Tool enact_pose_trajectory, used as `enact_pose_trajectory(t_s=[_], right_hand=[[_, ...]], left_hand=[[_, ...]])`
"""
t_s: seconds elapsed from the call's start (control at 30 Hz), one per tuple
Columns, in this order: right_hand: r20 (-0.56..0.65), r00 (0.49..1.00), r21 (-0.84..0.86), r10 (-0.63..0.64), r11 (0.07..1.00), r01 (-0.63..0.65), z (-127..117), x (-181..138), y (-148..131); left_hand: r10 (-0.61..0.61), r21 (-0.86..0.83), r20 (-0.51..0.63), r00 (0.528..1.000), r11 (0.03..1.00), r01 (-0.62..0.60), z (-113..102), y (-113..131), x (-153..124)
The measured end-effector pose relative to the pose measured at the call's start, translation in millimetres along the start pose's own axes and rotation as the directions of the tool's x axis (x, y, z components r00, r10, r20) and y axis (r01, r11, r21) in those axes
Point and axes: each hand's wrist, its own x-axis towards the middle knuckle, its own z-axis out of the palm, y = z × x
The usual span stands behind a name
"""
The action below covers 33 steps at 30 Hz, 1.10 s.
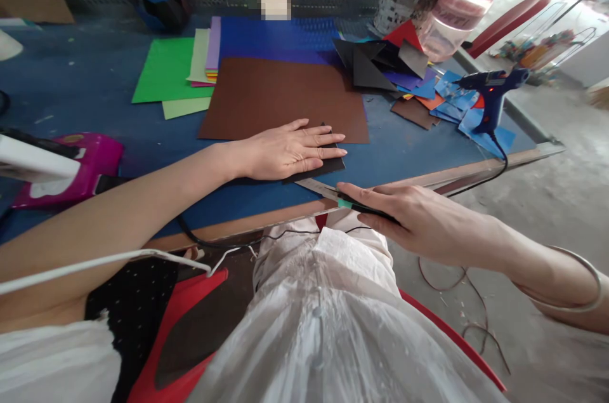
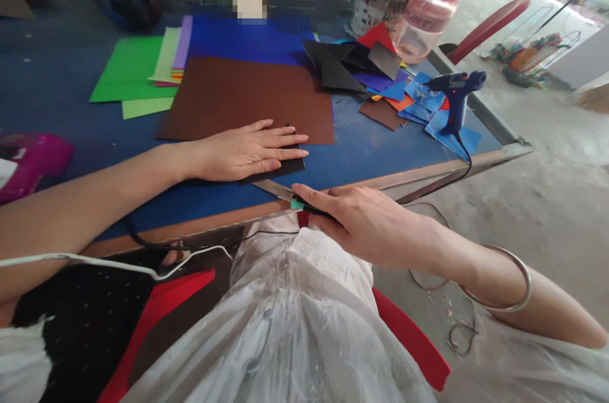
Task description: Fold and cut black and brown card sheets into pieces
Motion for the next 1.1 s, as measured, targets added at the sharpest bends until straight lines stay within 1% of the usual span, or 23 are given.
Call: enact_pose_trajectory(t_s=[0.2,0.47,0.63,0.8,0.93,1.03,1.1], right_hand=[[-0.008,1.000,-0.001,0.003,1.000,-0.004,1,2,-1],[-0.023,0.999,0.030,-0.031,0.999,0.031,3,-2,-2],[-0.030,0.999,-0.019,-0.015,1.000,0.015,5,-6,-6],[-0.076,0.997,-0.032,0.017,0.999,-0.019,6,-16,-9],[-0.114,0.991,-0.021,0.072,0.997,-0.075,8,-28,-5],[-0.205,0.969,-0.027,0.141,0.988,-0.150,7,-35,5],[-0.266,0.946,-0.046,0.184,0.978,-0.203,5,-36,12]], left_hand=[[-0.020,0.002,0.022,1.000,1.000,0.019,0,0,1],[-0.003,-0.020,0.000,1.000,1.000,0.003,0,0,0],[-0.002,-0.022,0.004,1.000,1.000,0.002,0,-1,1],[-0.003,-0.058,-0.002,1.000,0.998,0.003,0,-4,1],[-0.025,-0.143,-0.068,0.997,0.990,0.015,-1,-6,0],[-0.066,-0.179,-0.158,0.985,0.983,0.038,0,-5,-1],[-0.122,-0.173,-0.223,0.967,0.981,0.084,0,-2,-1]])
